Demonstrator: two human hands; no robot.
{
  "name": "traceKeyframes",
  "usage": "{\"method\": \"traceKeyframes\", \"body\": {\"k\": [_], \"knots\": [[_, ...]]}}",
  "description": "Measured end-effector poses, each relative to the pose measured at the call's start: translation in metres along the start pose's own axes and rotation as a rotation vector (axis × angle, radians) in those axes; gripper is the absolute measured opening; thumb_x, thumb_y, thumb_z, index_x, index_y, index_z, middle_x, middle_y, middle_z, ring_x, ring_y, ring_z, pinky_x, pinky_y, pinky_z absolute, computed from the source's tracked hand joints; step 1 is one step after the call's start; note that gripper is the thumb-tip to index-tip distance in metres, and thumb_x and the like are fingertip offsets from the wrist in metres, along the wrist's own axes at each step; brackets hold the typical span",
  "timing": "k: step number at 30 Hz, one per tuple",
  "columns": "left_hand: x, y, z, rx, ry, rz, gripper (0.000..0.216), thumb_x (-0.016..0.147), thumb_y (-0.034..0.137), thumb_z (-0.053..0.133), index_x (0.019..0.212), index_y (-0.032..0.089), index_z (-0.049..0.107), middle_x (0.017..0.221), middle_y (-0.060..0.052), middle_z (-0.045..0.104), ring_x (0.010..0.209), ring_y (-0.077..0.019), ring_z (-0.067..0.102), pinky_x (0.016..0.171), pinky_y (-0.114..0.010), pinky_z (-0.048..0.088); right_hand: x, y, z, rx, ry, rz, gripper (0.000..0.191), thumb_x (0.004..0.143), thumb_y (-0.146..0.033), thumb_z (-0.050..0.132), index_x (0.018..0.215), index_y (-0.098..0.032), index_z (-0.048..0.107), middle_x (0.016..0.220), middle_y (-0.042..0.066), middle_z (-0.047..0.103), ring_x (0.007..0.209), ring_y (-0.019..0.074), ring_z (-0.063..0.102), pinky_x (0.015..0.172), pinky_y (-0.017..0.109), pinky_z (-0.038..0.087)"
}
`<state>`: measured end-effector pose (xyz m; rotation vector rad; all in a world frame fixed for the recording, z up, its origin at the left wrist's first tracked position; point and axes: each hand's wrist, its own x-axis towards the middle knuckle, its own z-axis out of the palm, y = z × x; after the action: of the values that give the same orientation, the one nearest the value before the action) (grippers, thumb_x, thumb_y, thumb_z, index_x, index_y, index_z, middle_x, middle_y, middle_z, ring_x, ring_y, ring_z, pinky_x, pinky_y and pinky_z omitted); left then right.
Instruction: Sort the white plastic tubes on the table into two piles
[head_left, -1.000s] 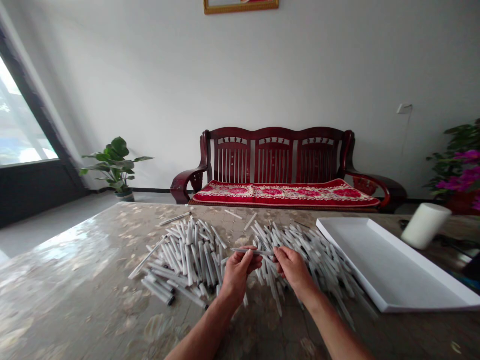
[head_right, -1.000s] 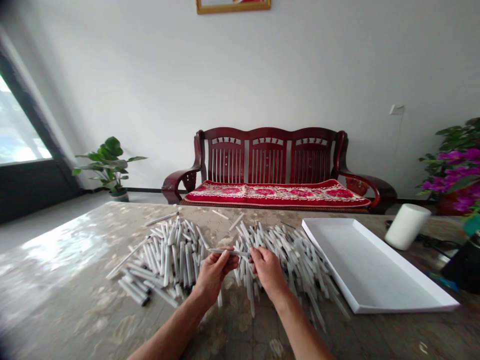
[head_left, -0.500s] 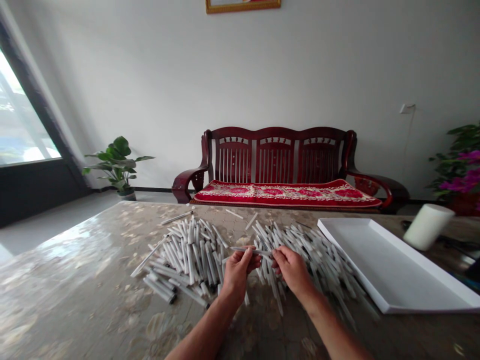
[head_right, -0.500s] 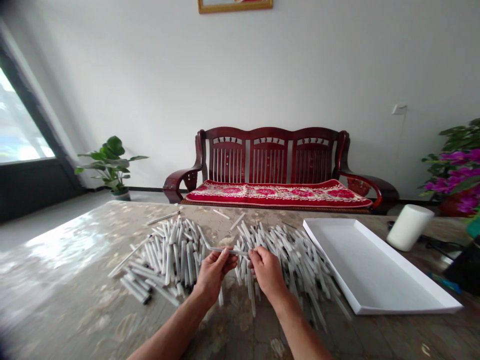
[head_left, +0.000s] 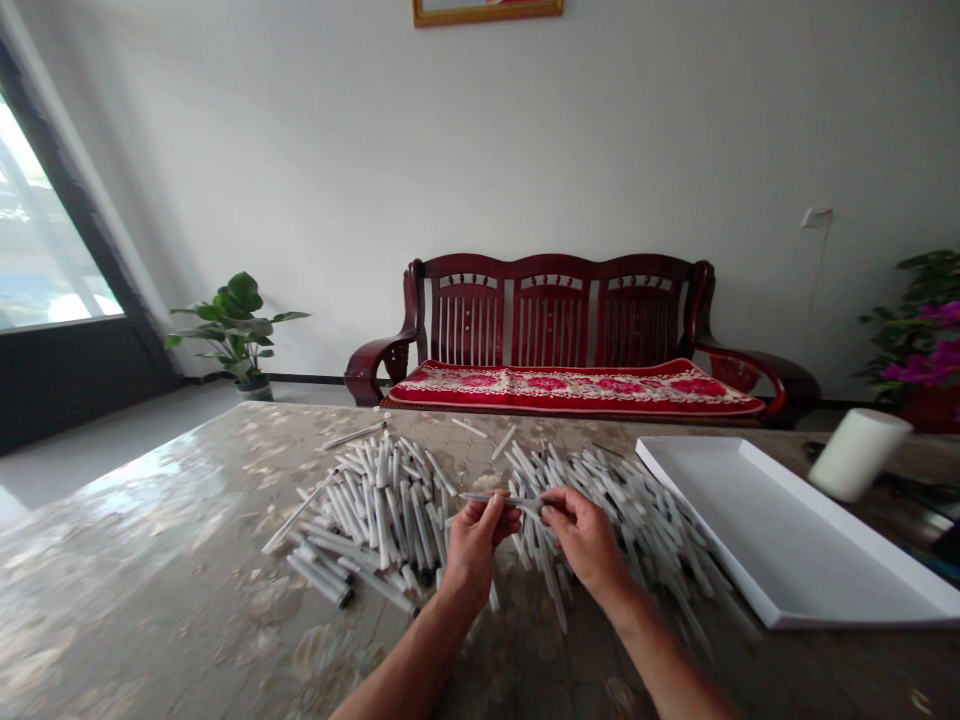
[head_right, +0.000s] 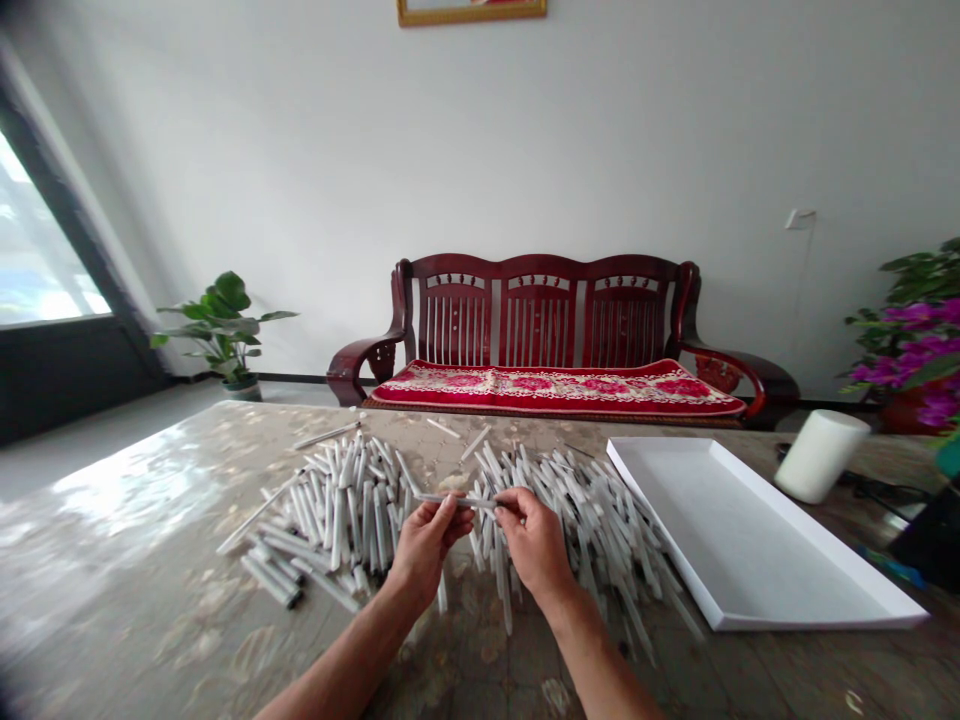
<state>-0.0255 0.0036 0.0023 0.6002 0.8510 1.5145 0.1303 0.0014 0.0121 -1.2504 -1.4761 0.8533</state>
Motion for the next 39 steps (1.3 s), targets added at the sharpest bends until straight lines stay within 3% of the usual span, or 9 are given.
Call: {"method": "traceKeyframes", "body": {"k": [5,8,11,14,18,27,30,34,39], "knots": [[0.0,0.0,0.0,0.005,-0.003,-0.004,0.051,0.047,0.047,0.092,0.078,0.012,0.072,0.063,-0.003,0.071,0.057,-0.0131,0.067,0.057,-0.023,0.056,0.0,0.0,0.0,0.035,-0.075,0.174,0.045,0.083,-0.062,0.048,0.085,-0.02,0.065,0.074,0.007,0.071,0.059,0.0219,0.067,0.036,0.024,0.037],[0.0,-0.001,0.001,0.009,0.004,-0.001,0.05,0.046,0.046,0.092,0.077,0.012,0.073,0.063,-0.004,0.071,0.057,-0.013,0.066,0.056,-0.022,0.056,0.0,0.0,0.001,0.012,-0.049,0.12,0.038,0.081,-0.055,0.053,0.081,-0.02,0.066,0.07,0.006,0.071,0.062,0.0221,0.068,0.041,0.025,0.043],[-0.001,0.0,0.001,-0.006,0.016,-0.006,0.051,0.045,0.047,0.092,0.077,0.012,0.073,0.063,-0.003,0.071,0.057,-0.0131,0.066,0.057,-0.022,0.055,-0.001,-0.001,0.002,0.056,-0.01,0.061,0.034,0.076,-0.048,0.06,0.094,-0.02,0.068,0.084,0.006,0.073,0.075,0.0232,0.07,0.049,0.026,0.05],[-0.001,0.0,0.001,-0.008,0.016,-0.005,0.051,0.045,0.047,0.092,0.077,0.012,0.073,0.063,-0.003,0.071,0.058,-0.0133,0.067,0.057,-0.023,0.056,-0.003,-0.002,0.004,0.17,-0.033,0.143,0.044,0.078,-0.055,0.058,0.106,-0.021,0.065,0.092,0.007,0.074,0.074,0.0235,0.071,0.044,0.026,0.048],[-0.001,-0.001,0.001,0.022,0.014,0.003,0.05,0.046,0.048,0.092,0.074,0.012,0.072,0.062,-0.003,0.07,0.057,-0.0134,0.066,0.056,-0.023,0.055,-0.003,-0.001,0.007,0.226,-0.079,0.257,0.044,0.081,-0.062,0.053,0.087,-0.021,0.066,0.077,0.007,0.073,0.061,0.0231,0.069,0.038,0.026,0.043],[0.004,0.003,-0.004,0.014,0.129,-0.022,0.046,0.05,0.047,0.091,0.067,0.013,0.063,0.061,-0.002,0.068,0.057,-0.0141,0.067,0.055,-0.024,0.056,0.0,0.005,0.005,0.024,0.066,0.006,0.028,0.08,-0.047,0.059,0.091,-0.024,0.07,0.08,0.006,0.075,0.078,0.0251,0.073,0.069,0.035,0.06],[0.005,0.006,-0.004,-0.003,0.115,-0.017,0.047,0.049,0.046,0.091,0.067,0.013,0.062,0.061,-0.002,0.068,0.057,-0.0136,0.067,0.055,-0.024,0.056,-0.001,-0.001,0.005,0.137,0.054,0.07,0.031,0.075,-0.047,0.063,0.092,-0.022,0.066,0.087,0.007,0.073,0.076,0.0243,0.071,0.062,0.034,0.059],[0.003,0.005,-0.002,0.015,0.09,-0.013,0.052,0.044,0.049,0.092,0.068,0.013,0.064,0.058,-0.001,0.066,0.055,-0.0134,0.066,0.054,-0.023,0.055,-0.004,-0.006,0.008,0.241,-0.03,0.143,0.04,0.077,-0.052,0.06,0.1,-0.02,0.065,0.077,0.003,0.067,0.064,0.0192,0.064,0.047,0.026,0.049],[0.003,0.003,-0.003,0.061,0.079,0.006,0.053,0.044,0.052,0.09,0.068,0.013,0.064,0.059,0.0,0.065,0.056,-0.0141,0.065,0.055,-0.025,0.054,0.001,0.003,0.004,0.029,0.019,0.076,0.03,0.079,-0.049,0.054,0.081,-0.021,0.064,0.061,-0.001,0.06,0.052,0.0164,0.056,0.048,0.026,0.041]]}}
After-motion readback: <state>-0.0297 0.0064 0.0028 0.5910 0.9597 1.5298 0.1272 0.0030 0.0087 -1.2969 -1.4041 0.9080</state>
